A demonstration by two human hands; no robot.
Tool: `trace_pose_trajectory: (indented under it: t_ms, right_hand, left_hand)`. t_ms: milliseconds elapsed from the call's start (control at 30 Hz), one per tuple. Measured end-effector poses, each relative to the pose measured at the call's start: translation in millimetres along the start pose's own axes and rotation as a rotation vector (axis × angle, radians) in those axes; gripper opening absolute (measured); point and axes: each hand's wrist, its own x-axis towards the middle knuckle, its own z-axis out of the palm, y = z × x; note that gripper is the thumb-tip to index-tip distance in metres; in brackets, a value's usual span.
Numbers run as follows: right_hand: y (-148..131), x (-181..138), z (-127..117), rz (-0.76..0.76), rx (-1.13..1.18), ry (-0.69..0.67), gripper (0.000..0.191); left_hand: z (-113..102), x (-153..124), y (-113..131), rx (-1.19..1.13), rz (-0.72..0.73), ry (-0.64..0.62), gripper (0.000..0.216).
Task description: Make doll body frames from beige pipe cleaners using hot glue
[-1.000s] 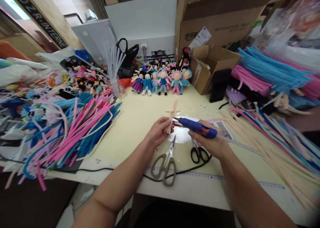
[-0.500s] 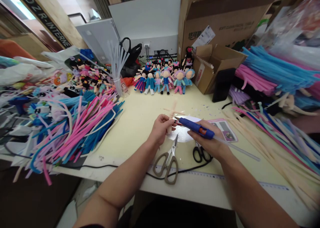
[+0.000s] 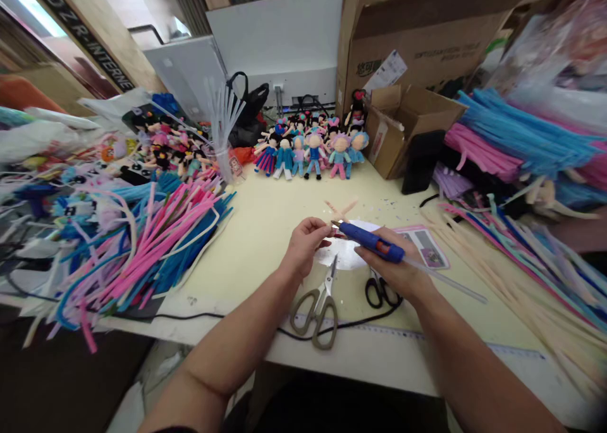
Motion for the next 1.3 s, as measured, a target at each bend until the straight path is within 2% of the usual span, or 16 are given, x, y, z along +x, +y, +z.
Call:
trace_pose_trajectory:
  t_ms: [267, 533, 1300]
  right_hand:
    - [-1.0, -0.1, -0.7, 0.01, -0.004, 0.025, 0.019]
    - [-2.7, 0.7, -0.1, 0.025, -0.006, 0.028, 0.019]
    - [-2.6, 1.7, 0.5, 0.106, -0.015, 0.052, 0.026]
  left_hand:
    - [-0.3, 3.4, 3.3, -0.12, -0.089, 0.007, 0.027]
    - [1.8, 2.7, 1.1, -0.196, -0.041, -0.003, 0.031]
    - [4.1, -1.9, 1.8, -0.18, -0.014, -0.036, 0.029]
